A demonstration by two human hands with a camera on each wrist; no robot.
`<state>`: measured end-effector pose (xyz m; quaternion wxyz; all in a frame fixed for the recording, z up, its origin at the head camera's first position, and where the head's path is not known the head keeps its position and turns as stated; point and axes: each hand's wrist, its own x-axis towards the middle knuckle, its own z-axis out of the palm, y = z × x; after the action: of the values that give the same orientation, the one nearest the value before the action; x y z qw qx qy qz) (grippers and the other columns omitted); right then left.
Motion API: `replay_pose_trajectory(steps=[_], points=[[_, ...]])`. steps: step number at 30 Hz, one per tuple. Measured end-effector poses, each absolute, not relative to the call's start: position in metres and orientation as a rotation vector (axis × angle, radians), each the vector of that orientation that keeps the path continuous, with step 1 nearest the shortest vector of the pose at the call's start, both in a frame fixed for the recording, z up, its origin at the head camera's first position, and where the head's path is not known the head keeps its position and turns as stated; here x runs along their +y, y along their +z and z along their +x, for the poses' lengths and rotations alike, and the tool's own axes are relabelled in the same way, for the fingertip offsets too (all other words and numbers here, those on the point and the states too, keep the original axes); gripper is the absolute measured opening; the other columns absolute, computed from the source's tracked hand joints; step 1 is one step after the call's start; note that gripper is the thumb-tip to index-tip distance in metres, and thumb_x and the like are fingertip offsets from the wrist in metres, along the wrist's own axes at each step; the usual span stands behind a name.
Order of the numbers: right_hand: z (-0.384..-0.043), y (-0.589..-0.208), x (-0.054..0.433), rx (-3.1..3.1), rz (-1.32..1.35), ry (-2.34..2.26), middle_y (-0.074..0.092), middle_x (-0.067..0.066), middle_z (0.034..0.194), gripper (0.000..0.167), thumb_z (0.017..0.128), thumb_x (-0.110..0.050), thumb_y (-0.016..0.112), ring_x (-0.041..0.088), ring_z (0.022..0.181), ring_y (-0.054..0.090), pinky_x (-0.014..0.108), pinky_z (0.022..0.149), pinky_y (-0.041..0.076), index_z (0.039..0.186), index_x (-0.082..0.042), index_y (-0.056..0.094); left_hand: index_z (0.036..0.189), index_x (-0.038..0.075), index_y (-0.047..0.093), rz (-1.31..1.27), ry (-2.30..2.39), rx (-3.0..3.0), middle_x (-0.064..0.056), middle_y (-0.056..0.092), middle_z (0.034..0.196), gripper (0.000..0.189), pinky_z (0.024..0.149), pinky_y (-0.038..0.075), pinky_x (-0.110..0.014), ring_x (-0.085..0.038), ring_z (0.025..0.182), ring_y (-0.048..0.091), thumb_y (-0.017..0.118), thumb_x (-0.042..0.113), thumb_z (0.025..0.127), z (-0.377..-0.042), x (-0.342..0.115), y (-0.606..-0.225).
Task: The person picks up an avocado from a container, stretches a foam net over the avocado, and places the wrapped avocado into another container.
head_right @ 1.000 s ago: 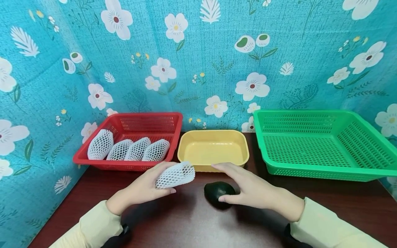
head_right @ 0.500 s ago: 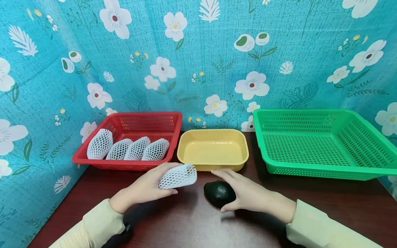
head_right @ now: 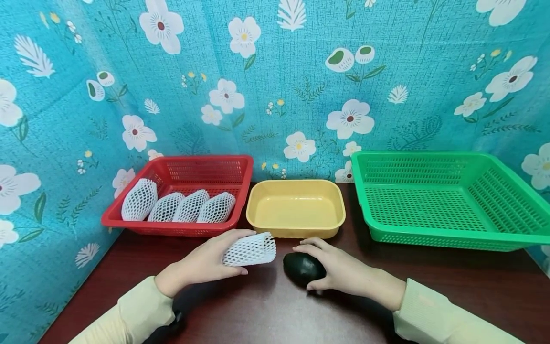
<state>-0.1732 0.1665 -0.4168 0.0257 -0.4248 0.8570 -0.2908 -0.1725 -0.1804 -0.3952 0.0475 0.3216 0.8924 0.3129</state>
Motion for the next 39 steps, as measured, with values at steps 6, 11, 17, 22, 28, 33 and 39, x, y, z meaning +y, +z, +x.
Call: replay_pose_trajectory(steps=[6, 11, 17, 22, 28, 33, 39], points=[[-0.174, -0.421, 0.167, 2.666, -1.362, -0.915, 0.055, 0.006, 0.133, 0.068, 0.079, -0.016, 0.089, 0.019, 0.113, 0.060, 0.034, 0.091, 0.053, 0.139, -0.011, 0.058, 0.149, 0.024, 0.047, 1.005, 0.950, 2.726, 0.005, 0.059, 0.135, 0.081, 0.099, 0.051, -0.040, -0.013, 0.116, 0.056, 0.089, 0.029, 0.080, -0.173, -0.180, -0.394], [-0.173, -0.421, 0.169, 2.661, -1.371, -0.939, 0.056, 0.002, 0.130, 0.067, 0.079, -0.014, 0.088, 0.015, 0.109, 0.059, 0.033, 0.090, 0.053, 0.139, -0.011, 0.058, 0.149, 0.024, 0.048, 0.992, 0.938, 2.737, 0.005, 0.059, 0.136, 0.081, 0.100, 0.050, -0.040, -0.012, 0.117, 0.056, 0.089, 0.030, 0.079, -0.173, -0.179, -0.393], [-0.175, -0.418, 0.170, 2.709, -1.440, -0.938, 0.056, 0.002, 0.130, 0.071, 0.077, -0.013, 0.088, 0.014, 0.108, 0.060, 0.033, 0.088, 0.054, 0.141, -0.013, 0.056, 0.149, 0.025, 0.048, 0.977, 0.945, 2.750, 0.007, 0.059, 0.135, 0.082, 0.098, 0.051, -0.039, -0.010, 0.116, 0.056, 0.090, 0.033, 0.079, -0.172, -0.178, -0.393], [-0.177, -0.411, 0.173, 2.754, -1.477, -0.946, 0.057, 0.000, 0.130, 0.073, 0.075, -0.012, 0.089, 0.013, 0.107, 0.059, 0.030, 0.086, 0.054, 0.141, -0.014, 0.056, 0.148, 0.026, 0.049, 0.990, 0.966, 2.756, 0.008, 0.060, 0.133, 0.081, 0.097, 0.051, -0.038, -0.009, 0.114, 0.057, 0.090, 0.033, 0.079, -0.172, -0.178, -0.391], [-0.176, -0.396, 0.177, 2.751, -1.433, -1.004, 0.055, 0.001, 0.133, 0.072, 0.076, -0.011, 0.088, 0.013, 0.104, 0.058, 0.024, 0.074, 0.054, 0.141, -0.016, 0.057, 0.147, 0.027, 0.050, 0.969, 0.976, 2.759, 0.010, 0.059, 0.134, 0.080, 0.098, 0.051, -0.037, -0.007, 0.114, 0.056, 0.090, 0.033, 0.078, -0.172, -0.176, -0.388], [-0.173, -0.381, 0.178, 2.723, -1.375, -1.069, 0.054, -0.001, 0.134, 0.073, 0.078, -0.008, 0.087, 0.014, 0.106, 0.056, 0.023, 0.069, 0.054, 0.142, -0.021, 0.056, 0.146, 0.027, 0.050, 0.965, 0.993, 2.752, 0.010, 0.059, 0.134, 0.080, 0.098, 0.052, -0.037, -0.007, 0.114, 0.056, 0.090, 0.034, 0.078, -0.171, -0.175, -0.386], [-0.171, -0.367, 0.180, 2.748, -1.383, -1.070, 0.055, -0.003, 0.135, 0.073, 0.078, -0.008, 0.087, 0.013, 0.109, 0.055, 0.024, 0.072, 0.055, 0.142, -0.024, 0.056, 0.146, 0.028, 0.050, 0.994, 0.995, 2.759, 0.010, 0.059, 0.133, 0.081, 0.097, 0.052, -0.035, -0.006, 0.113, 0.056, 0.091, 0.034, 0.077, -0.171, -0.173, -0.386]])
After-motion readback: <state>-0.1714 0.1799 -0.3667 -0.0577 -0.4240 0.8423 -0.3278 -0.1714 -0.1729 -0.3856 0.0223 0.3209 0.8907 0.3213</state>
